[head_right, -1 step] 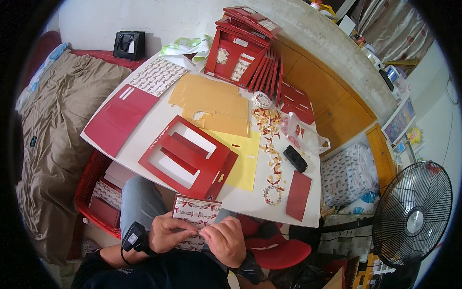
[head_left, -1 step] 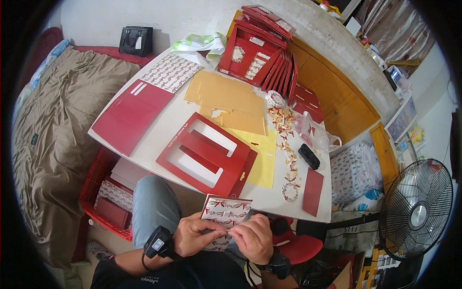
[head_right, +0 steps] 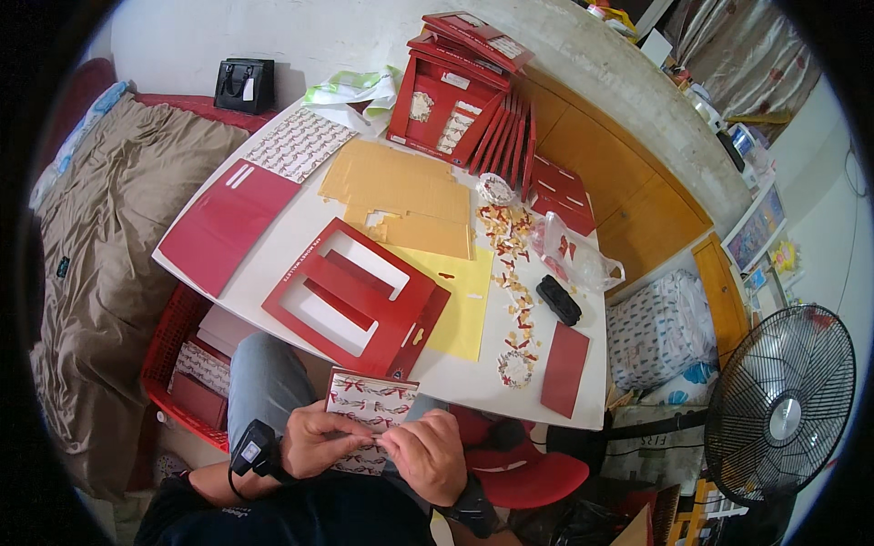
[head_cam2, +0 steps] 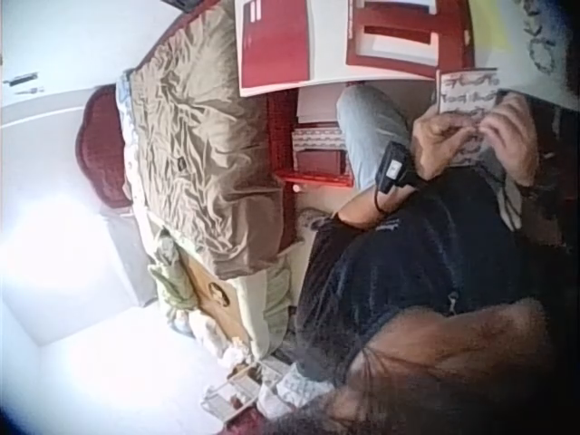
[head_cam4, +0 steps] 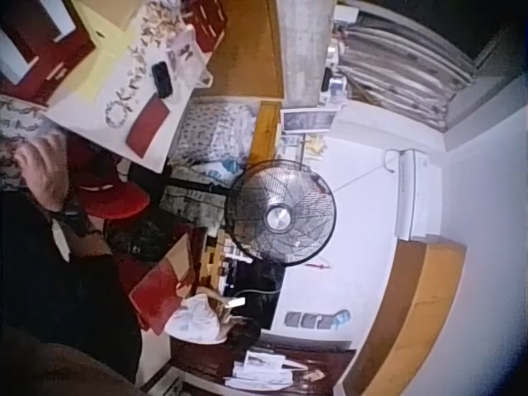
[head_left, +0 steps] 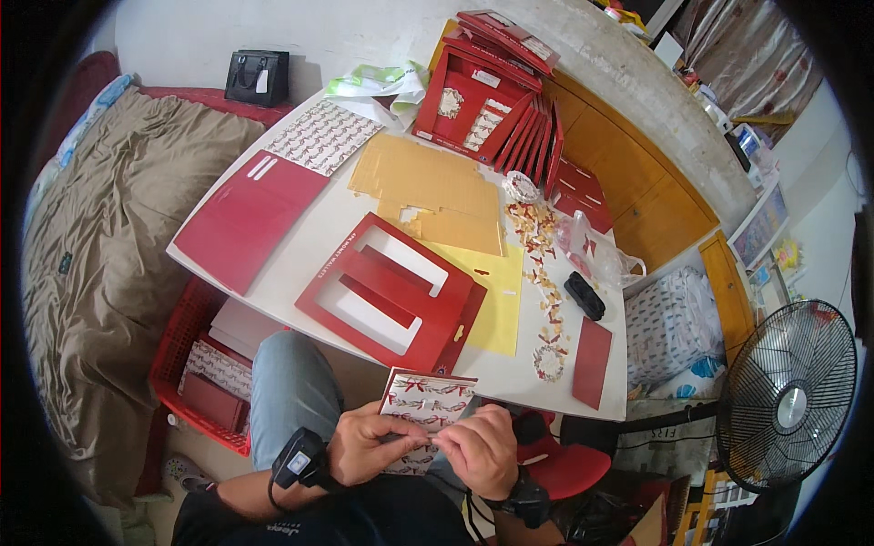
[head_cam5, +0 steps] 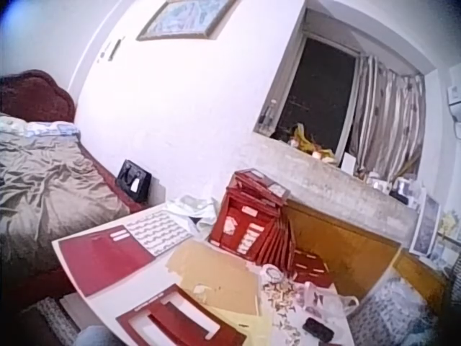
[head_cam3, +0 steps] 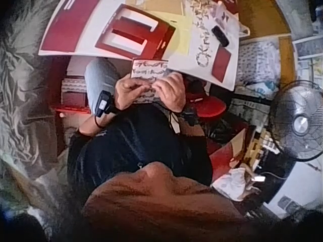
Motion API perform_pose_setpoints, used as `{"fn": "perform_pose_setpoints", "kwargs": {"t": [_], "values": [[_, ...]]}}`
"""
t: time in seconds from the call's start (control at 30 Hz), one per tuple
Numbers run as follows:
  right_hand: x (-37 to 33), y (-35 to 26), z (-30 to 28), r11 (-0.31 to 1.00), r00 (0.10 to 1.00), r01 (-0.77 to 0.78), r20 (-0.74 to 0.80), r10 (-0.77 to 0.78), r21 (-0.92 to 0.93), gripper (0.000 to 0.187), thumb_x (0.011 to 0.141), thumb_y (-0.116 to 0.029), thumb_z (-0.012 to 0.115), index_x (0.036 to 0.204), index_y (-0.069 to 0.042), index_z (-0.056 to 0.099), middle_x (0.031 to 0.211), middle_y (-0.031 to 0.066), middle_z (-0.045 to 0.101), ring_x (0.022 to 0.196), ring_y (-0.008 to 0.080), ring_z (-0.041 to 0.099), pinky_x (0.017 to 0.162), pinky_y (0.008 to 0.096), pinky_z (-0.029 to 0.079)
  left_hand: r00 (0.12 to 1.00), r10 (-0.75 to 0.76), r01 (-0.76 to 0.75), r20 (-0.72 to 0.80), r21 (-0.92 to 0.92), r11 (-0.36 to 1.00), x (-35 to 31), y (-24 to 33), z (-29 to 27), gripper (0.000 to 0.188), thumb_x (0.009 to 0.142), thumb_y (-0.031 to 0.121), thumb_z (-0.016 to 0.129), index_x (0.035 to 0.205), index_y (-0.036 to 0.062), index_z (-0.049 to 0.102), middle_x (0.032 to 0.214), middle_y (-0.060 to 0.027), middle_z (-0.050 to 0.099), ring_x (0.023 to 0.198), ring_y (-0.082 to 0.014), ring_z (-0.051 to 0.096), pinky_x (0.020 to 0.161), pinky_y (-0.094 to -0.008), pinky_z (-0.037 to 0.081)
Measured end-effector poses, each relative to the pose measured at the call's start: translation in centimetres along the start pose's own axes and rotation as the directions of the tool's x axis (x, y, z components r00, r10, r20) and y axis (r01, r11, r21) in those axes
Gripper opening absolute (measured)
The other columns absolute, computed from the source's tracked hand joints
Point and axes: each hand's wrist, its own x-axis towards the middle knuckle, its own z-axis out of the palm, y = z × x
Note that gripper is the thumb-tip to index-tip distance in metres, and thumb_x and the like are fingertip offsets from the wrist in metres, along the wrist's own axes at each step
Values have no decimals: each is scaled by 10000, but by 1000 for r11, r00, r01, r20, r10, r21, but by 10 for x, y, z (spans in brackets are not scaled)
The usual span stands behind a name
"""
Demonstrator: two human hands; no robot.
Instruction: Assembling and organizing patterned money wallets and envelopes.
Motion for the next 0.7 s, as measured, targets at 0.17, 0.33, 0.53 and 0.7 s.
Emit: {"fn": "perform_pose_setpoints", "kwargs": {"t": [0.17, 0.33, 0.53, 0.7], "values": [[-5, 4, -3, 1000, 1000, -16, 7, 16, 12, 254, 703, -101, 791, 875, -83, 605, 836, 35, 574, 792, 250, 542, 768, 404, 431, 1000, -23, 23, -2, 2, 1000, -2, -1, 0, 145, 798, 60, 749, 936, 18, 731, 983, -136, 677, 886, -194, 674, 762, -292, 528], [-6, 1, -3, 1000, 1000, -21, -1, 21, -11, 265, 716, -125, 791, 914, -77, 622, 901, 46, 584, 832, 256, 543, 785, 405, 437, 979, -205, 204, -2, -80, 976, 2, -4, 2, 117, 827, 82, 735, 918, 10, 730, 895, -95, 696, 830, -117, 647, 731, -259, 516], [3, -1, -9, 985, 997, 64, 49, -57, -163, 326, 733, -130, 772, 1026, -61, 647, 985, 39, 599, 919, 238, 547, 858, 408, 446, 903, -426, 426, 60, -251, 869, 0, -15, 3, 219, 933, 190, 637, 952, -17, 704, 821, -33, 690, 730, -58, 611, 639, -210, 495], [-1, 9, -5, 996, 990, 81, 121, -76, -41, 298, 738, -105, 764, 1015, -74, 657, 978, 35, 614, 908, 223, 558, 868, 406, 450, 876, -481, 471, 50, -310, 826, 2, -13, 7, 283, 967, 244, 586, 977, -15, 697, 738, 20, 638, 655, -31, 532, 583, -211, 457]]}}
